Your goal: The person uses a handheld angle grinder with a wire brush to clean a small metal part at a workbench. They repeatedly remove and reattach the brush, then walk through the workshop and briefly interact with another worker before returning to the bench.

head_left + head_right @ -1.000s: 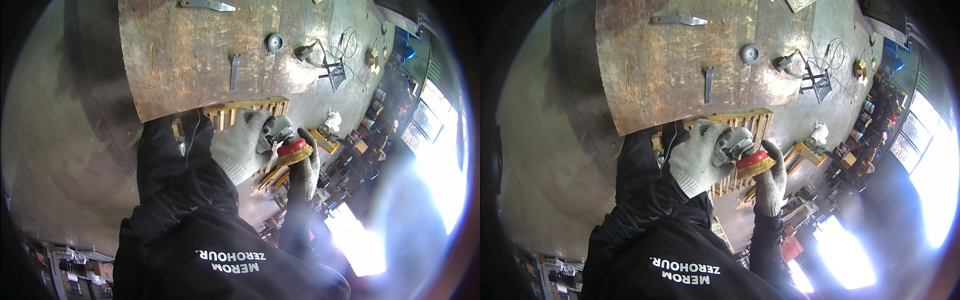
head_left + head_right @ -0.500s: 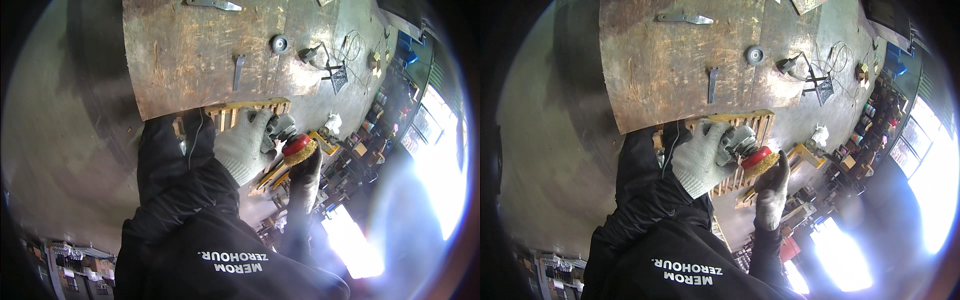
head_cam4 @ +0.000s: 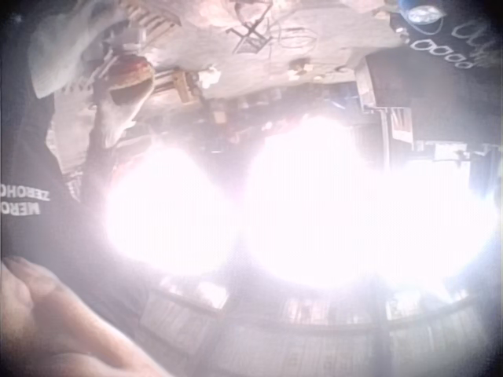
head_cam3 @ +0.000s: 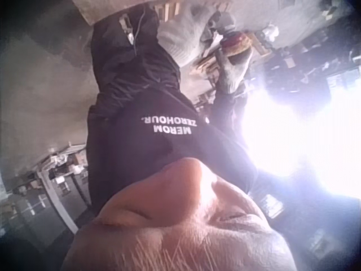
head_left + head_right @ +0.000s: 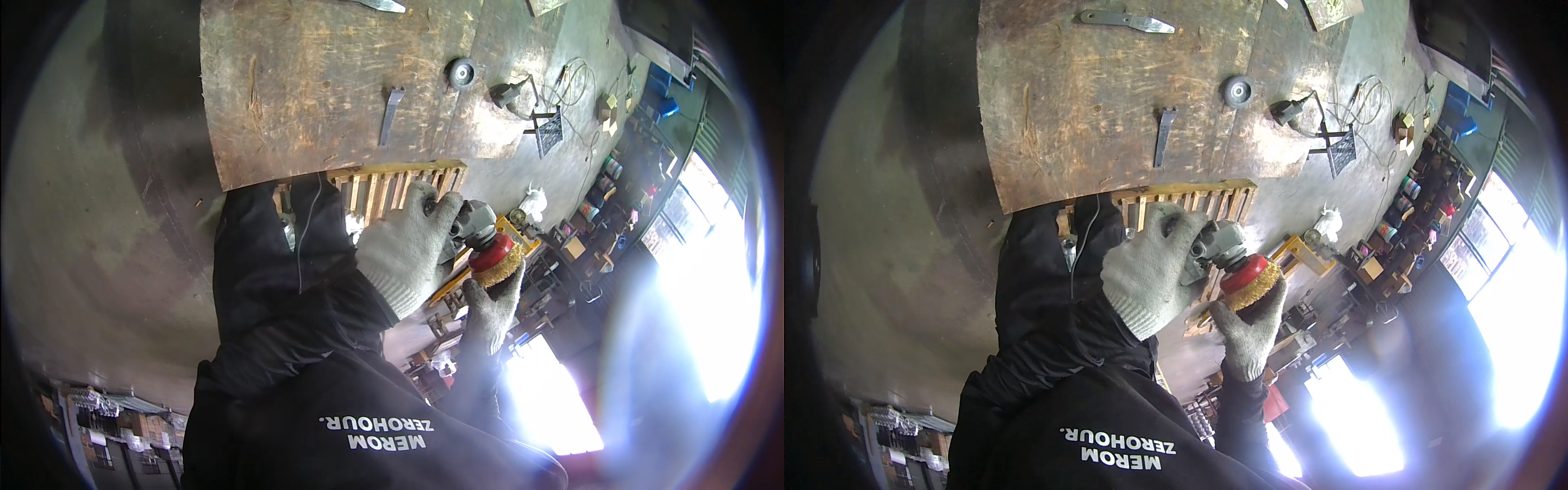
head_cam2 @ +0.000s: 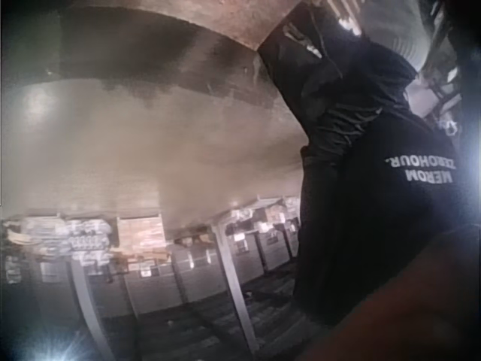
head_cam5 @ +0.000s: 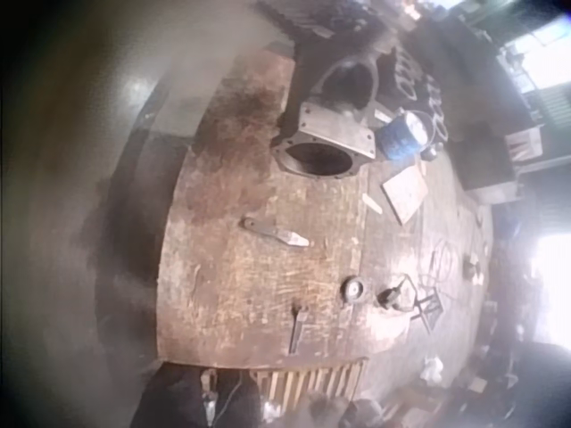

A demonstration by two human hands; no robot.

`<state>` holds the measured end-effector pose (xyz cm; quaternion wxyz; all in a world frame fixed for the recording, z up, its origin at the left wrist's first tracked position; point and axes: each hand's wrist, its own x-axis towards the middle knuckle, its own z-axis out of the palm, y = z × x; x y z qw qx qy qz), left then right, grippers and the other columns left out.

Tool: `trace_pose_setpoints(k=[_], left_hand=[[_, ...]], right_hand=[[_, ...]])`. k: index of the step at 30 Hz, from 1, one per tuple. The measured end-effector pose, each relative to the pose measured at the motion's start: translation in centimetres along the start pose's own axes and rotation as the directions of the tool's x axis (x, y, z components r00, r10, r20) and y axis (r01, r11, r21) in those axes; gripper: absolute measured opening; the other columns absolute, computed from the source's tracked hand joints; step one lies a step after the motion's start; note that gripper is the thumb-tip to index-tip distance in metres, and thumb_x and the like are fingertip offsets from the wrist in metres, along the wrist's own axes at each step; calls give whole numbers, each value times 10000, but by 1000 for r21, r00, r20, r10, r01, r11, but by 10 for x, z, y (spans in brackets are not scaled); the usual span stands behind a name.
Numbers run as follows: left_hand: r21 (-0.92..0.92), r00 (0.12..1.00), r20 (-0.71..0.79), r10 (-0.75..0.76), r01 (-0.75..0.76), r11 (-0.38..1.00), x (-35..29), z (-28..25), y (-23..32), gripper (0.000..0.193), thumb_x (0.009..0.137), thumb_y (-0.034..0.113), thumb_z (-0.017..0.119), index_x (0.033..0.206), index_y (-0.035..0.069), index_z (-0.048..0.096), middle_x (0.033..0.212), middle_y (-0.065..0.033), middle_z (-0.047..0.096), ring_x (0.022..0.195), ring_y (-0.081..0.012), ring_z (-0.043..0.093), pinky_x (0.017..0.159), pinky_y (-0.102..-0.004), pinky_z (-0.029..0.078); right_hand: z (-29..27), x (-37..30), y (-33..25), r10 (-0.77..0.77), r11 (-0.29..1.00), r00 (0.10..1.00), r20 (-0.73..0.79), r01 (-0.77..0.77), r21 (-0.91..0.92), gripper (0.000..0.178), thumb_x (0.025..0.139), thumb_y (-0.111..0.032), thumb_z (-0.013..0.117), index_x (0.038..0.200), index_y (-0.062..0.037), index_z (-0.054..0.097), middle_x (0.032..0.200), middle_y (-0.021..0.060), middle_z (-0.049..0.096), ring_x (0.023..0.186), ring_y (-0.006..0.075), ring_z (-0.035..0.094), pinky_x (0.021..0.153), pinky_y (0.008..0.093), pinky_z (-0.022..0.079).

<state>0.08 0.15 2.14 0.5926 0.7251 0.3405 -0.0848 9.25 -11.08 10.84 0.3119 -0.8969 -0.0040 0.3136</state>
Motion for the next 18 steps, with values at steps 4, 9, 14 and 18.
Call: trace_pose_setpoints(k=[4, 9, 14, 18], left_hand=[[-24, 999, -37, 18, -19, 1000, 0, 1, -1, 645, 698, 244, 836, 1255, 225, 511, 1175, -55, 531, 761, -296, 707, 591, -412, 580], [7, 998, -49, 25, -24, 1000, 0, 0, 0, 643, 713, 236, 819, 1277, 222, 510, 1202, -48, 527, 748, -284, 706, 579, -403, 576], [28, 998, -54, 25, -24, 999, 1, -2, 1, 679, 709, 241, 817, 1314, 229, 508, 1216, -41, 525, 744, -274, 702, 569, -389, 572], [44, 997, -60, 37, -35, 998, 1, -3, 1, 696, 702, 234, 820, 1327, 230, 514, 1214, -44, 525, 741, -269, 698, 575, -384, 574]], right_hand=[[2, -1, -3, 26, 1000, 1000, -10, -26, 11, 716, 674, 29, 666, 1347, -42, 431, 1150, 69, 559, 1045, 177, 580, 920, 325, 499], [3, -1, 4, 55, 994, 997, -46, -50, 98, 738, 675, 7, 648, 1379, -35, 431, 1167, 71, 570, 1047, 179, 586, 945, 327, 487], [-4, 1, 12, 89, 990, 996, 31, -92, 111, 713, 721, -73, 635, 1402, -22, 427, 1188, 72, 577, 1045, 170, 581, 929, 314, 483], [-6, 1, 15, 110, 954, 993, 31, -114, 276, 696, 764, -125, 630, 1417, -5, 420, 1203, 76, 584, 1061, 165, 575, 928, 293, 469]])
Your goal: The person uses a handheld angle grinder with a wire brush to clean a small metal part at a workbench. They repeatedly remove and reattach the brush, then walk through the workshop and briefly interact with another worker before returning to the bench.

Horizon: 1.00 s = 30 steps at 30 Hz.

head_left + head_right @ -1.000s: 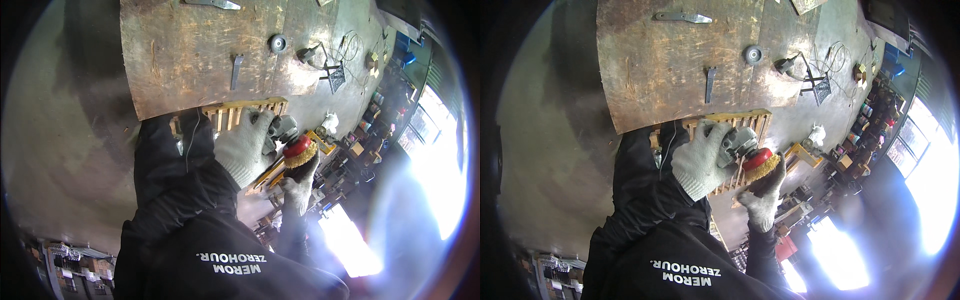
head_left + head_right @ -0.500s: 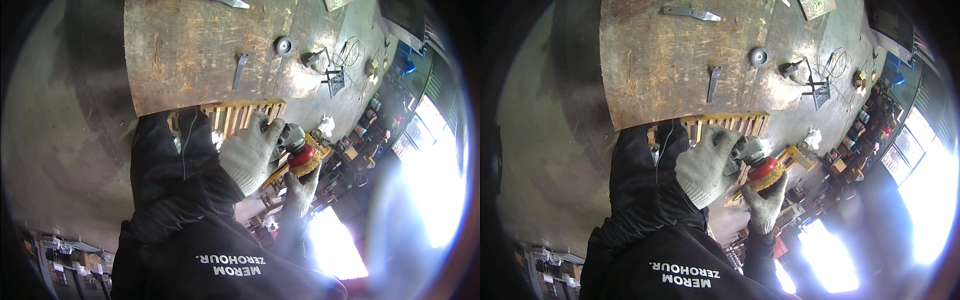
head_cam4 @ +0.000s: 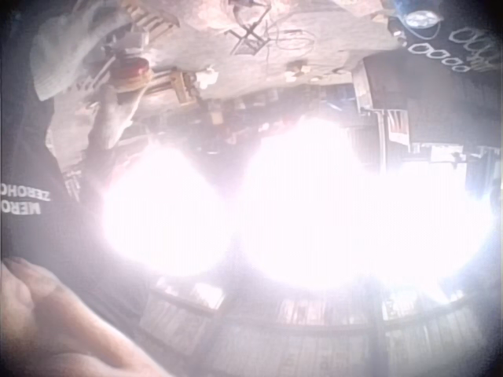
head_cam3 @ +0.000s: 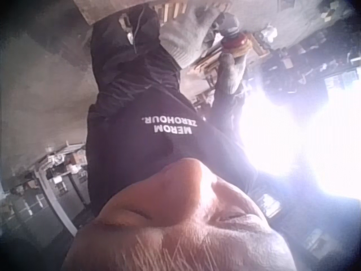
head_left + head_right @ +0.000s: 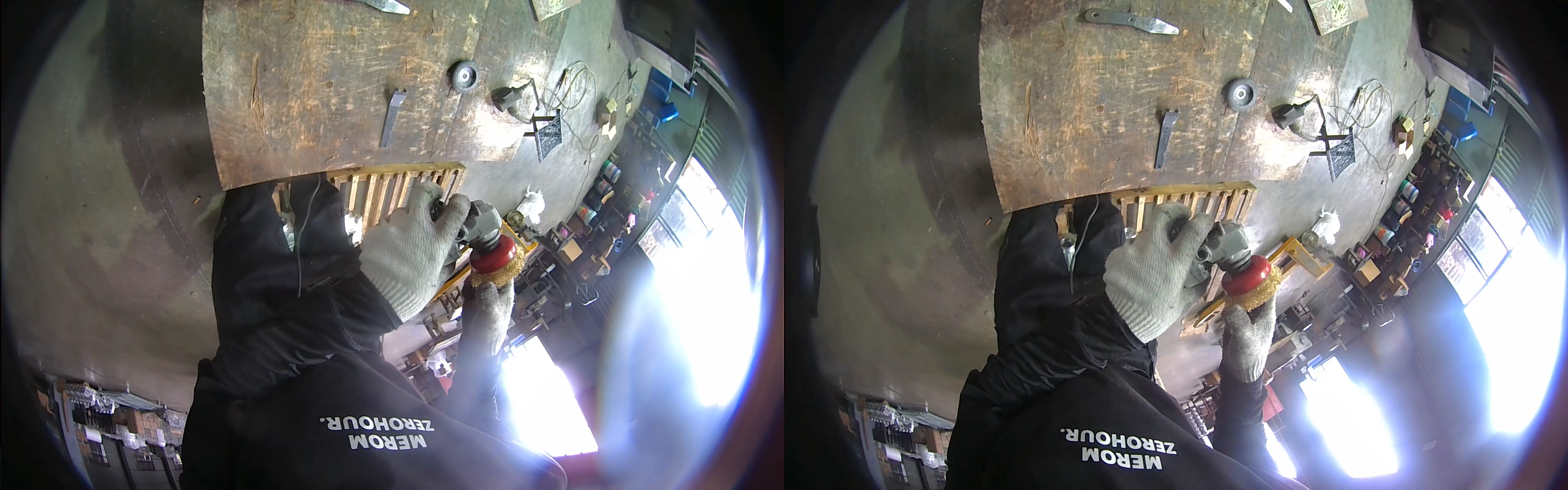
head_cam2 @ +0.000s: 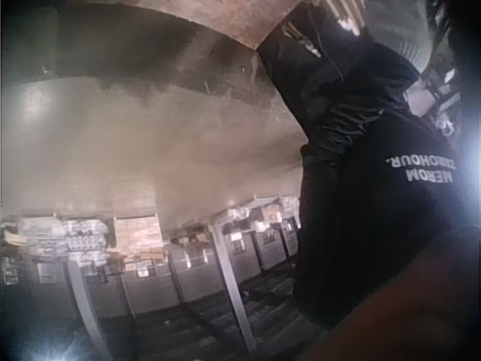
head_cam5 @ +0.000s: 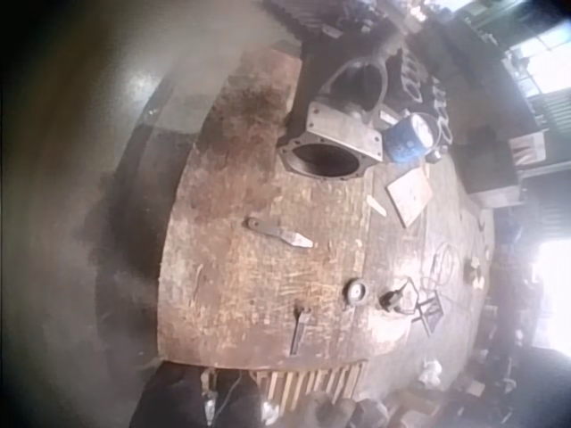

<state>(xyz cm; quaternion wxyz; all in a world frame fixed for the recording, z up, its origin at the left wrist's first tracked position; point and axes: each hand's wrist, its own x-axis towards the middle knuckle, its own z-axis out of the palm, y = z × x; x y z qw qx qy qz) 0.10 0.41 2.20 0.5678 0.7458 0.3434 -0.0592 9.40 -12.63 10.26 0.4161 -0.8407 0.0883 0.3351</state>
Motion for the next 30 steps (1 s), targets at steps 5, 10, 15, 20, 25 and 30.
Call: trace_pose_setpoints(k=[5, 10, 15, 20, 25, 30], left_hand=[[-8, 999, -42, 20, -20, 1000, 2, 0, -2, 699, 690, 221, 826, 1320, 218, 524, 1211, -54, 526, 777, -266, 699, 587, -376, 575], [-61, 998, -61, 18, -22, 998, 3, 1, -3, 704, 685, 206, 826, 1318, 212, 519, 1214, -64, 523, 822, -277, 699, 613, -382, 577], [-91, 1000, -6, -23, 22, 996, 7, 3, -8, 697, 684, 217, 834, 1299, 214, 506, 1213, -79, 519, 813, -294, 701, 619, -407, 576], [-15, 994, 79, -79, 81, 997, 10, 4, -11, 694, 687, 262, 844, 1284, 226, 493, 1205, -95, 521, 794, -315, 702, 623, -421, 576], [-127, 995, 71, -76, 85, 988, 11, 1, -15, 710, 678, 316, 844, 1287, 226, 490, 1208, -108, 524, 800, -335, 700, 638, -436, 575], [-242, 994, 64, -93, 106, 965, 14, 1, -19, 707, 680, 306, 833, 1289, 197, 491, 1187, -117, 540, 823, -340, 698, 671, -436, 574]], right_hand=[[2, -1, 1, 26, 998, 1000, -11, -27, -59, 693, 798, -160, 661, 1423, 8, 413, 1216, 81, 588, 1055, 155, 576, 918, 271, 455], [2, -1, 0, 25, 997, 1000, 14, -23, -76, 701, 811, -176, 675, 1427, 18, 403, 1246, 95, 583, 1096, 171, 571, 953, 299, 448], [5, 0, -3, 17, 999, 999, 42, -15, -31, 702, 814, -166, 678, 1429, 22, 397, 1280, 102, 563, 1141, 194, 561, 1002, 325, 438], [16, 2, -8, 3, 994, 1000, -3, -3, -112, 699, 798, -130, 658, 1433, 1, 398, 1250, 88, 558, 1156, 192, 546, 1011, 331, 432], [27, 4, -15, -72, 979, 997, 15, 73, -189, 757, 742, -51, 647, 1445, -10, 371, 1272, 94, 533, 1183, 206, 531, 1038, 346, 421], [35, 4, -20, -101, 951, 995, 20, 102, -291, 884, 664, 22, 699, 1463, -5, 323, 1321, 106, 493, 1202, 223, 524, 1061, 353, 413]])
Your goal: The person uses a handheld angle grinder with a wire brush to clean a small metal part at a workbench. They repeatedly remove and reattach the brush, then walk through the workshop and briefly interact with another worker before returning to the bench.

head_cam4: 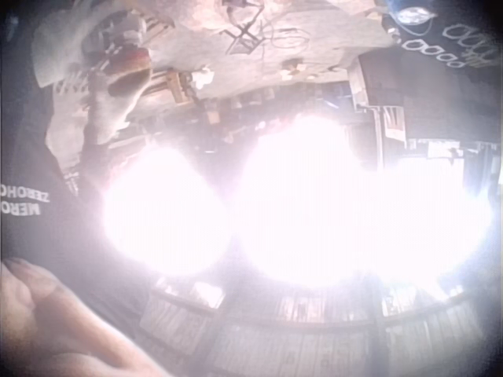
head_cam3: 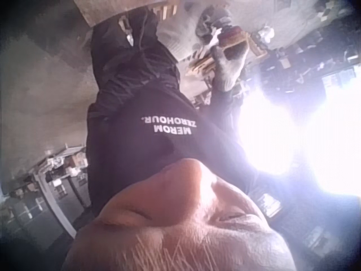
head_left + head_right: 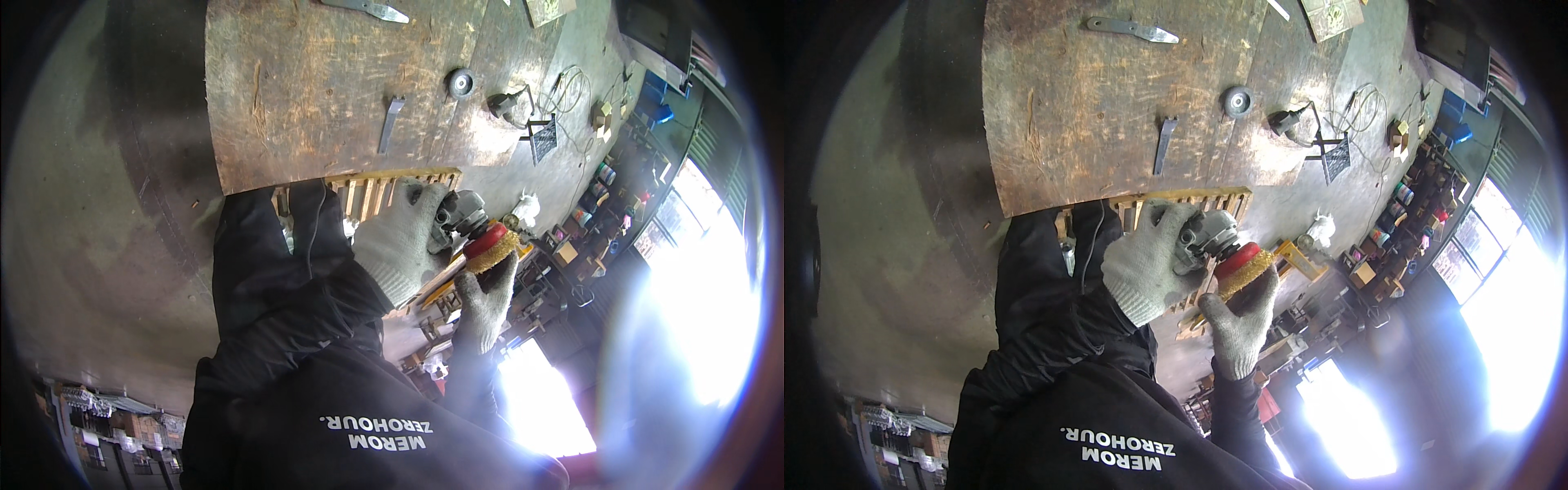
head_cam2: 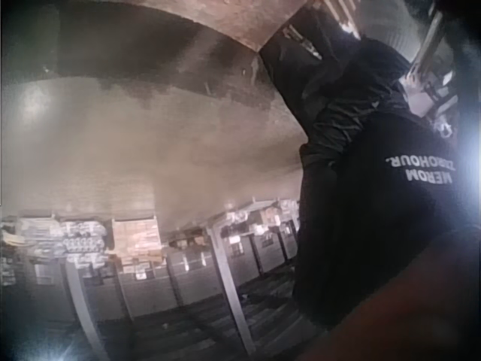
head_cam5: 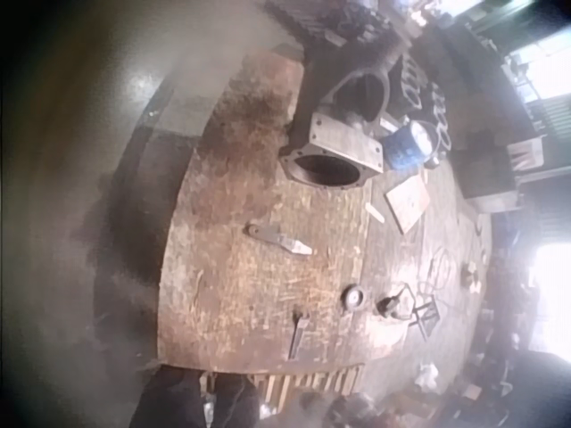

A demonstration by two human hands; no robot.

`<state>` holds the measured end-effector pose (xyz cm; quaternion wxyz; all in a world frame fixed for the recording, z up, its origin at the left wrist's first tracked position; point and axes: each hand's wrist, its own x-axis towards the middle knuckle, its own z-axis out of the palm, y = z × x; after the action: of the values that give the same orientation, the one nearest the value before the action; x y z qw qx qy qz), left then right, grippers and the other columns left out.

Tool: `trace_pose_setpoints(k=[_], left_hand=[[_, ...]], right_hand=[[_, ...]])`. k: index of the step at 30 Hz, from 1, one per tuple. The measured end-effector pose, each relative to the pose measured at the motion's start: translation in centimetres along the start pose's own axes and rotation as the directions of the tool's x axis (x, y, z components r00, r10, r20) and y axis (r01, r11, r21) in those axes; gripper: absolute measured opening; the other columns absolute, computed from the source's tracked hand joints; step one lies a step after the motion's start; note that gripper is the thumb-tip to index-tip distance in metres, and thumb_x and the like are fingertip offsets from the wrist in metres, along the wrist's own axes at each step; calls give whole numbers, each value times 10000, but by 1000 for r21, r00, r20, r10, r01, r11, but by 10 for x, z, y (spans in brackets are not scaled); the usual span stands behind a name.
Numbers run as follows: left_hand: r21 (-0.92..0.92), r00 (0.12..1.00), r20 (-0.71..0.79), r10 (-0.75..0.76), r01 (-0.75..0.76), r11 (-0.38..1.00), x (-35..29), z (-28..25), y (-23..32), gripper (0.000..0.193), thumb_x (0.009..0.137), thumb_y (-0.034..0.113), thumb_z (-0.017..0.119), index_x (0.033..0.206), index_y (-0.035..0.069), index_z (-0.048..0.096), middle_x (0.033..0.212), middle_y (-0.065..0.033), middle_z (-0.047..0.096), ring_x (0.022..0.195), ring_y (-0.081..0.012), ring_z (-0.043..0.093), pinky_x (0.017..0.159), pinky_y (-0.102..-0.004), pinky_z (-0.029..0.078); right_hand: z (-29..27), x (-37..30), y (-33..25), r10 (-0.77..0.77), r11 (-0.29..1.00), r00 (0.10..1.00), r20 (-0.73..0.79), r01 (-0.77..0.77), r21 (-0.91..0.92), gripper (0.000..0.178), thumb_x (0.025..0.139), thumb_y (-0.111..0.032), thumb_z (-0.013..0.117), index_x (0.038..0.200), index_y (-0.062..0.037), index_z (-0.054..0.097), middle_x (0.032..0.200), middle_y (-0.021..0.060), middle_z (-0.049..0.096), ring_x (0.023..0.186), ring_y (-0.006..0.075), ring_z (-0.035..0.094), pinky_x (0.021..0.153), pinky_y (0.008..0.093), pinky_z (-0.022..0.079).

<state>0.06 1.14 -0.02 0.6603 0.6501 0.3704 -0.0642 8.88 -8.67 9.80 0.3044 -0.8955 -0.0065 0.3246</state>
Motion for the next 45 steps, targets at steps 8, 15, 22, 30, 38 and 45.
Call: trace_pose_setpoints(k=[8, 15, 22, 30, 38, 45], left_hand=[[-54, 999, -48, -9, 7, 999, -3, -5, 0, 708, 660, 291, 853, 1268, 166, 512, 1185, -115, 546, 843, -323, 692, 672, -422, 573], [-34, 995, -100, 21, -25, 999, -6, -11, 2, 735, 636, 268, 881, 1266, 171, 513, 1205, -115, 538, 881, -323, 687, 676, -414, 580], [-150, 996, -77, -37, 25, 988, -4, -12, 0, 785, 644, 278, 890, 1305, 160, 483, 1197, -140, 542, 924, -354, 676, 761, -418, 574], [-253, 996, -75, -43, 23, 967, -7, -8, -6, 883, 609, 286, 920, 1349, 147, 460, 1214, -150, 555, 1029, -330, 658, 824, -415, 564], [-221, 997, -65, -50, 35, 975, -7, -5, -5, 850, 609, 308, 915, 1313, 134, 471, 1206, -149, 558, 1018, -325, 661, 832, -412, 567], [-195, 997, -80, 7, -23, 981, -12, -2, -3, 833, 604, 293, 907, 1294, 111, 478, 1157, -146, 565, 996, -331, 658, 793, -411, 566]], right_hand=[[11, 0, -6, -22, 1000, 999, -36, 22, 3, 818, 702, 56, 731, 1424, -9, 352, 1334, 120, 502, 1244, 218, 518, 1081, 382, 416], [5, -5, -17, 0, 999, 999, -33, 2, 53, 685, 743, 17, 652, 1381, -11, 405, 1212, 92, 559, 1105, 188, 577, 980, 335, 469], [-13, -11, -22, 23, 992, 998, -56, -16, 125, 658, 736, -14, 623, 1370, -27, 447, 1168, 71, 567, 1058, 186, 574, 957, 333, 460], [-14, -11, -15, 83, 962, 994, -64, -63, 265, 697, 717, -27, 588, 1394, 7, 424, 1212, 94, 560, 1117, 208, 556, 1016, 343, 420], [-13, -13, -14, -40, 988, 998, -58, 48, 150, 736, 707, 34, 712, 1376, -10, 410, 1266, 100, 528, 1175, 202, 540, 1021, 351, 449], [-6, -7, -10, -154, 988, 988, -15, 154, 30, 811, 653, 47, 807, 1352, -8, 401, 1281, 95, 511, 1227, 193, 510, 1066, 356, 422]])
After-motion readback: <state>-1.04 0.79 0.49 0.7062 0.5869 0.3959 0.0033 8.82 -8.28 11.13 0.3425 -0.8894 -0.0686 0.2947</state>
